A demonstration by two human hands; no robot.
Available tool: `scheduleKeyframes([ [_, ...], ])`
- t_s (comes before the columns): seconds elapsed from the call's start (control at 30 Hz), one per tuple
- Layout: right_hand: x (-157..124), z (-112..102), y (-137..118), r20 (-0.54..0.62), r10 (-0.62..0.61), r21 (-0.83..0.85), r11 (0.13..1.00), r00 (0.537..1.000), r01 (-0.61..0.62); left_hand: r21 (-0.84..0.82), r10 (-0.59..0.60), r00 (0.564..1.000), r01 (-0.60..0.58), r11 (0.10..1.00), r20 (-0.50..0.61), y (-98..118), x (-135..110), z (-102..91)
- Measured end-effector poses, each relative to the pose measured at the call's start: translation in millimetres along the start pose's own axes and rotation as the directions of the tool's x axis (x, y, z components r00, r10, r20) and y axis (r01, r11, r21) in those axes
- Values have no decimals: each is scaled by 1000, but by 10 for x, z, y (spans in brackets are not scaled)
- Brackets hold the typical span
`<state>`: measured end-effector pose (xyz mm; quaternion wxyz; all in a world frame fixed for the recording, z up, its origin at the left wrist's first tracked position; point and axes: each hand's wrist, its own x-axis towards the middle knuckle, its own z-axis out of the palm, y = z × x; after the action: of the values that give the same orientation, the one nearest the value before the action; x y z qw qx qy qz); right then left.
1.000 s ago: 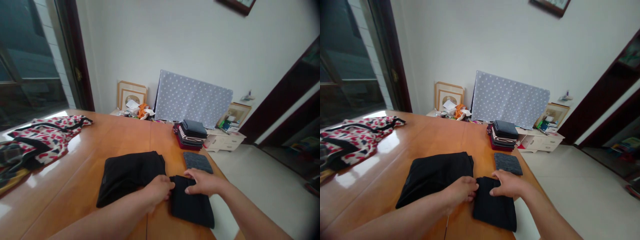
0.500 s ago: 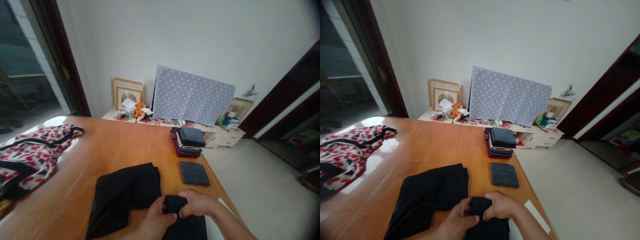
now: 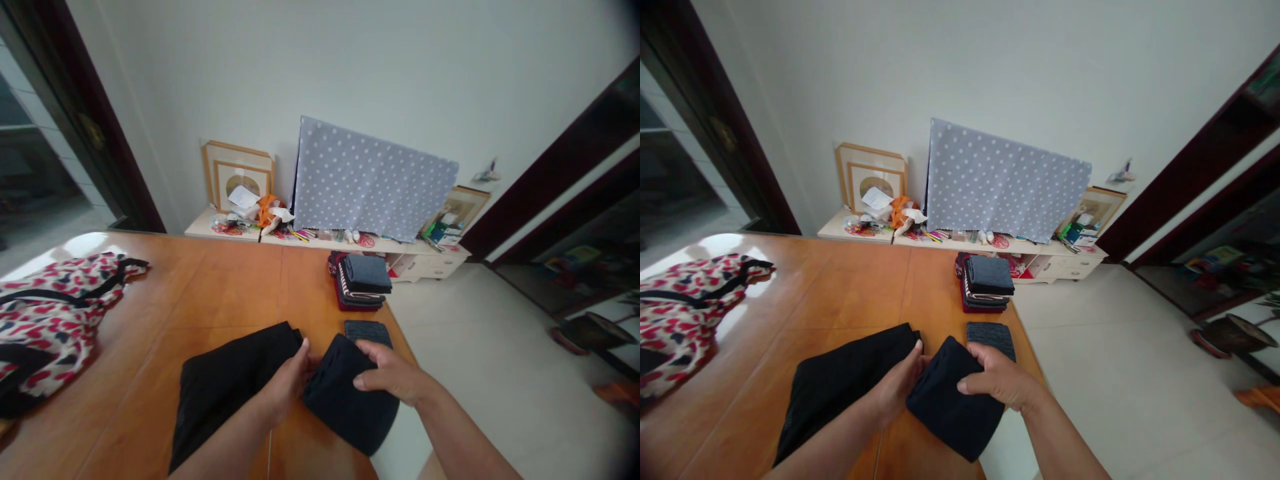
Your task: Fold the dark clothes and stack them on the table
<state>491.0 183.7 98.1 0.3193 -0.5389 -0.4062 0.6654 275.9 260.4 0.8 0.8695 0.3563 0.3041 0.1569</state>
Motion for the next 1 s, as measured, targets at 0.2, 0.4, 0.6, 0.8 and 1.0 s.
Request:
scheduleKeyframes([
  [0.2,225,-114,-275,-36,-15,-85,996,999,12,-120,-35,965,68,990,261,569,-9,146],
  [0.4,376,-234,-313,-110,-36,-279,960,993,4,-16,136,970,-135,991,200,757,8,230],
  [0.6,371,-361,-516,-56,-52,-388,921,997,26,-22,193,973,-191,981,127,854,120,373],
  [0.8,396,-723,-1007,-10,-83,-351,933,996,75,221,389,917,-362,906,-93,793,555,176],
  [1.0,603,-1384,-1713,-137,-255,-382,905,957,186,951,620,743,72,301,-252,278,1034,-447],
])
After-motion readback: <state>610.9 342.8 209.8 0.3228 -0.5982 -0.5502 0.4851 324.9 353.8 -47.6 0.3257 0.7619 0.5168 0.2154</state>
